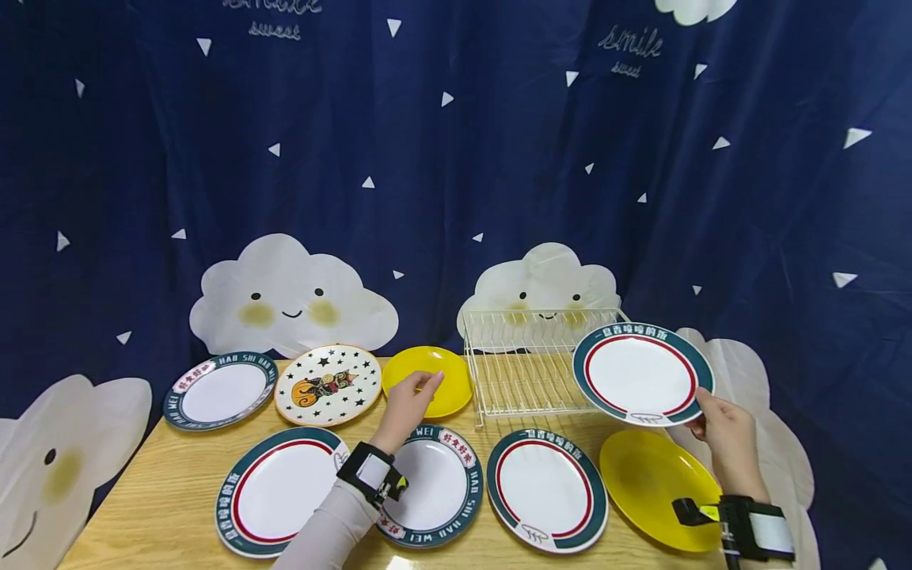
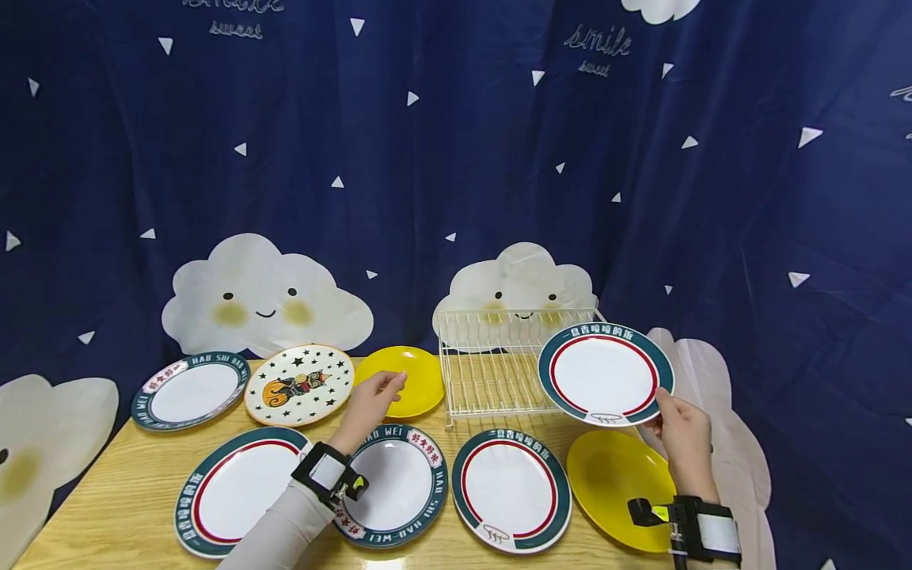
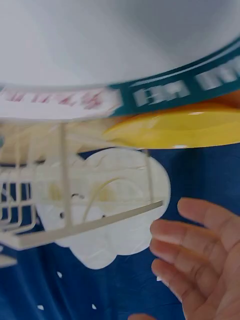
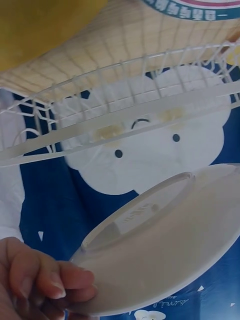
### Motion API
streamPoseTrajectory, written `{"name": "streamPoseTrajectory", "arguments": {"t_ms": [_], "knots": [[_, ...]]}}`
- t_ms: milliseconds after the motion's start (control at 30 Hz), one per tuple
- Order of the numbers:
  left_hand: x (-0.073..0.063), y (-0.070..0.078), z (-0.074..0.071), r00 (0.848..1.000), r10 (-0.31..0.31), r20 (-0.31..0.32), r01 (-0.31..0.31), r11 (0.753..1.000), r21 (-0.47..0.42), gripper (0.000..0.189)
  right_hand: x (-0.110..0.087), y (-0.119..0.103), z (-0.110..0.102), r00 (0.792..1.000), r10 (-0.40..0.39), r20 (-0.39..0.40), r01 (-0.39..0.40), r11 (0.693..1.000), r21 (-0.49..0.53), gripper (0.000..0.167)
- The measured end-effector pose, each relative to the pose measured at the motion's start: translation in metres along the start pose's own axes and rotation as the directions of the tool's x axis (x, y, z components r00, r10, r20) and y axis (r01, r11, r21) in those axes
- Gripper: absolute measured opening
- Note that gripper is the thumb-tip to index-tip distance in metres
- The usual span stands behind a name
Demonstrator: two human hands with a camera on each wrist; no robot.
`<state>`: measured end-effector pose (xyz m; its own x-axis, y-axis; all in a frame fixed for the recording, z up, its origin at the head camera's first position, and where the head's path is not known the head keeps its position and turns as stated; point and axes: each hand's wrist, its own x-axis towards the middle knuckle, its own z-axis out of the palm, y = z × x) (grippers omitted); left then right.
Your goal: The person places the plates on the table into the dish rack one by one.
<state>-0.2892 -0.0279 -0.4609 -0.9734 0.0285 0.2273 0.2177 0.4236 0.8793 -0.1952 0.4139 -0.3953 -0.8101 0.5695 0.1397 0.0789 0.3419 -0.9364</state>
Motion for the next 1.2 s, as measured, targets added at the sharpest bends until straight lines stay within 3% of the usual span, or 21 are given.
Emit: {"name": "streamPoseTrajectory", "arguments": {"t_ms": [100,300,467,767,967,1100,1200], "knots": [[0.006,0.007,0.009,0.996,-0.075,0.053,0.077,0.996,-0.035,0.057,0.001,0.000,-0.003,1.000,0.001,-0.029,-0.001,1.000,-0.017,0.047],[0.016,0.017,0.029,0.981,-0.148,0.122,0.161,0.981,-0.109,0.057,0.002,-0.003,-0.008,0.997,0.019,-0.078,-0.023,0.998,-0.054,0.049],[0.021,0.018,0.047,0.963,-0.204,0.175,0.234,0.958,-0.167,0.053,0.003,-0.006,-0.009,0.993,0.010,-0.119,-0.017,0.998,-0.055,0.049],[0.020,0.011,0.074,0.968,-0.198,0.152,0.216,0.969,-0.117,0.045,0.004,-0.011,-0.012,0.984,-0.065,-0.164,0.043,0.990,-0.132,0.053],[0.016,0.010,0.078,0.971,-0.198,0.132,0.217,0.965,-0.145,0.040,0.008,-0.021,-0.014,0.969,-0.144,-0.202,0.107,0.977,-0.185,0.054],[0.016,0.011,0.077,0.972,-0.199,0.121,0.216,0.965,-0.150,0.039,0.013,-0.030,-0.014,0.946,-0.239,-0.220,0.169,0.941,-0.294,0.056],[0.017,0.011,0.079,0.971,-0.204,0.121,0.222,0.963,-0.155,0.036,0.021,-0.034,-0.015,0.913,-0.344,-0.218,0.246,0.892,-0.379,0.055]]}}
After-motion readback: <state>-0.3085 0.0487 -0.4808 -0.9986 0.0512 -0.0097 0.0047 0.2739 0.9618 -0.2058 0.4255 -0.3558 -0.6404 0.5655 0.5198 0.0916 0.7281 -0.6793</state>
